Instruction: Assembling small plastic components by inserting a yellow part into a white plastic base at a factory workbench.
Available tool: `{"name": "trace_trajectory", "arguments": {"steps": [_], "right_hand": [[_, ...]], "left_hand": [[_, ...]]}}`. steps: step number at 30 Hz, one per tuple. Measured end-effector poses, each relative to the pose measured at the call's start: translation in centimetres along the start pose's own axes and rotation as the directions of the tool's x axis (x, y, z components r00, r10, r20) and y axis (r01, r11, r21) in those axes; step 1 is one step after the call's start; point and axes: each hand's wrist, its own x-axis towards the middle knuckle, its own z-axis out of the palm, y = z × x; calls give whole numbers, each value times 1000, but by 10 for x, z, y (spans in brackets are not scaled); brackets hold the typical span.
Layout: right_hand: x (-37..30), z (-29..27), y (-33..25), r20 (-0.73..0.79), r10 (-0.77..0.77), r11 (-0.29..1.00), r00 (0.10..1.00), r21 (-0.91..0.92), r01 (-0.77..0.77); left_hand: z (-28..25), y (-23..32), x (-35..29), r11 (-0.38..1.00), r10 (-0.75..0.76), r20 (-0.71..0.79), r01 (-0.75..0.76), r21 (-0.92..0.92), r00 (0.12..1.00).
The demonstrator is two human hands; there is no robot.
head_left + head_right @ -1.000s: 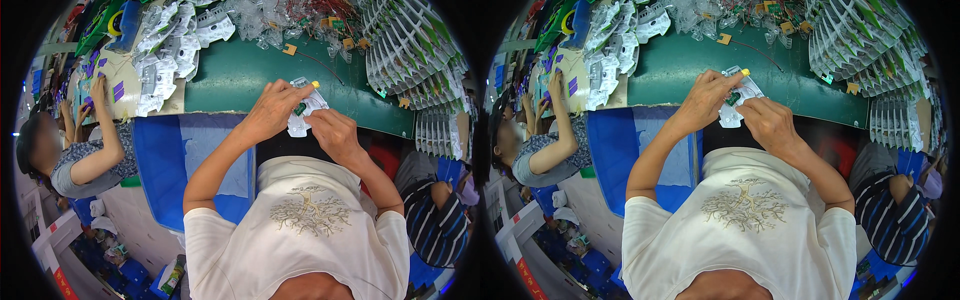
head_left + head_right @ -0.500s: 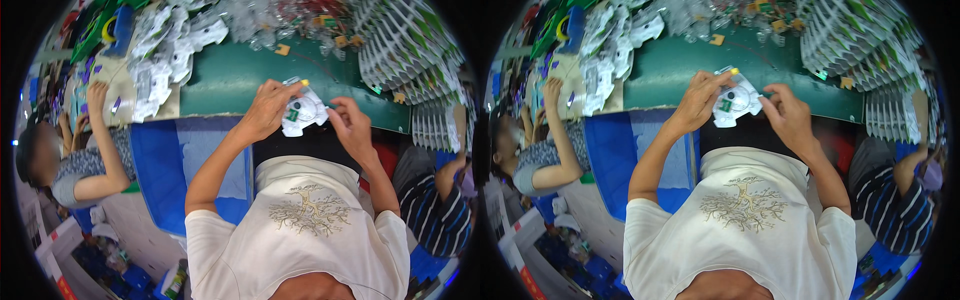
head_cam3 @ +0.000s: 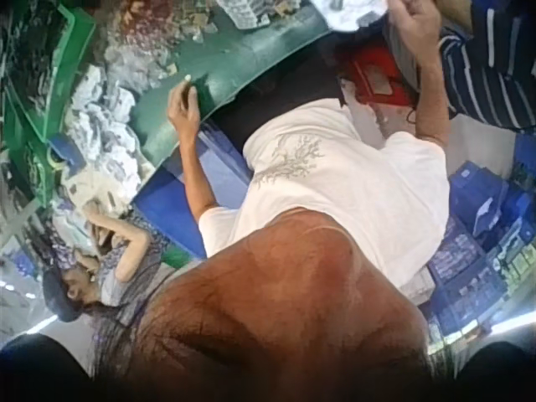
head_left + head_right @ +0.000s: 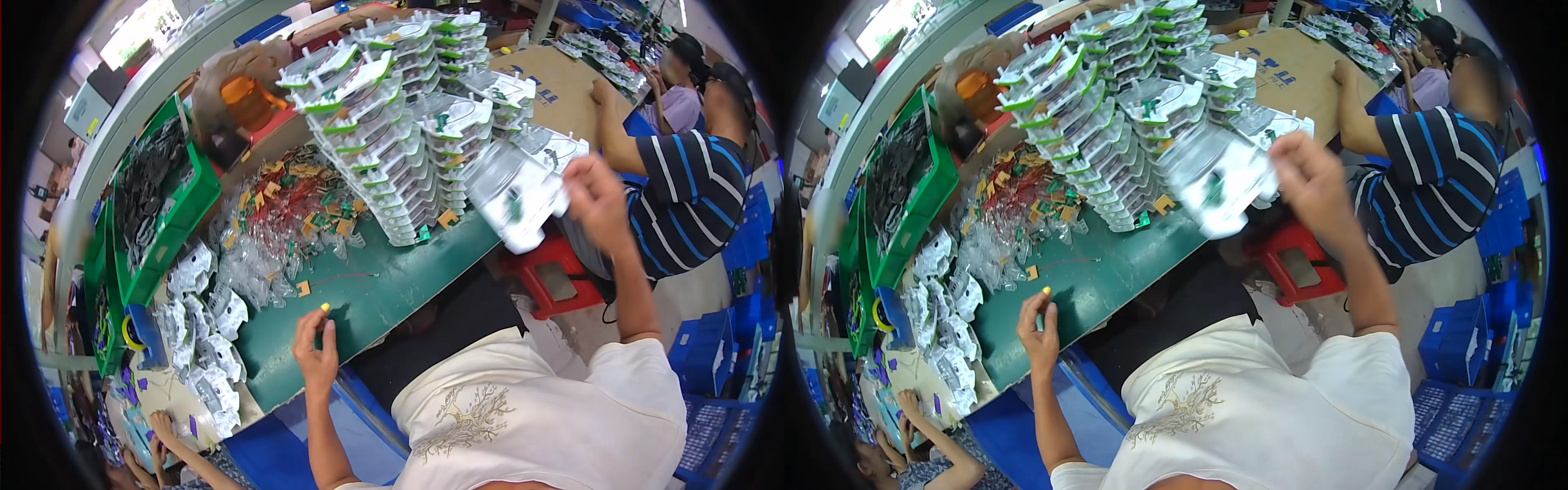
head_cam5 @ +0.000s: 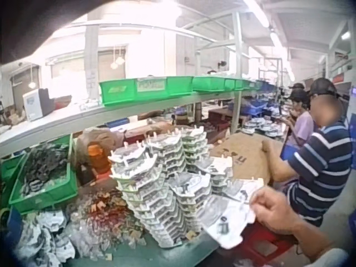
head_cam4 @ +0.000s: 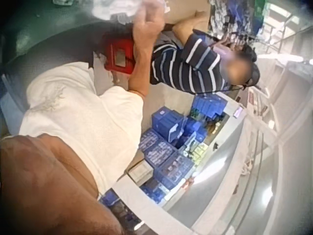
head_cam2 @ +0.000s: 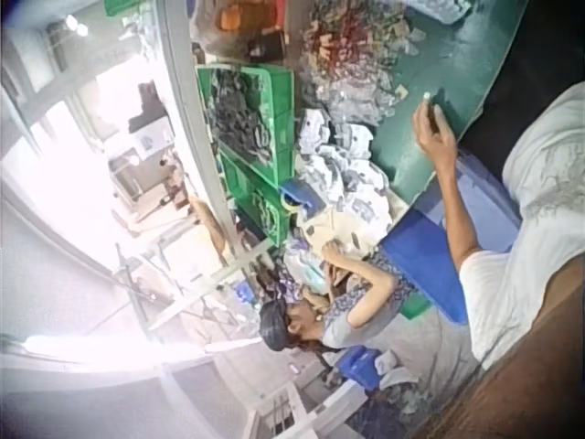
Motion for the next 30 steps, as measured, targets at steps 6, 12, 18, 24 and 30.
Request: {"name": "trace_trajectory", "arguments": {"steps": [6, 12, 18, 24, 30], "right_hand": [[69, -78, 39, -58, 7, 999, 998, 48, -5], [126, -63, 47, -24, -29, 984, 999, 174, 33], [179, -41, 69, 87, -85, 987, 993, 144, 72], [190, -31, 85, -54, -58, 995, 997, -84, 53], [93, 1, -9, -55, -443, 845, 895, -360, 396]], "left_hand": [[11, -5, 1, 999, -52, 12, 52, -4, 999], [14, -7, -4, 997, -73, -6, 73, 10, 997], [17, -9, -20, 998, -54, -48, 55, 29, 997], [18, -14, -20, 997, 6, -83, 0, 71, 997], [19, -13, 12, 998, 58, -101, -56, 21, 993]]}}
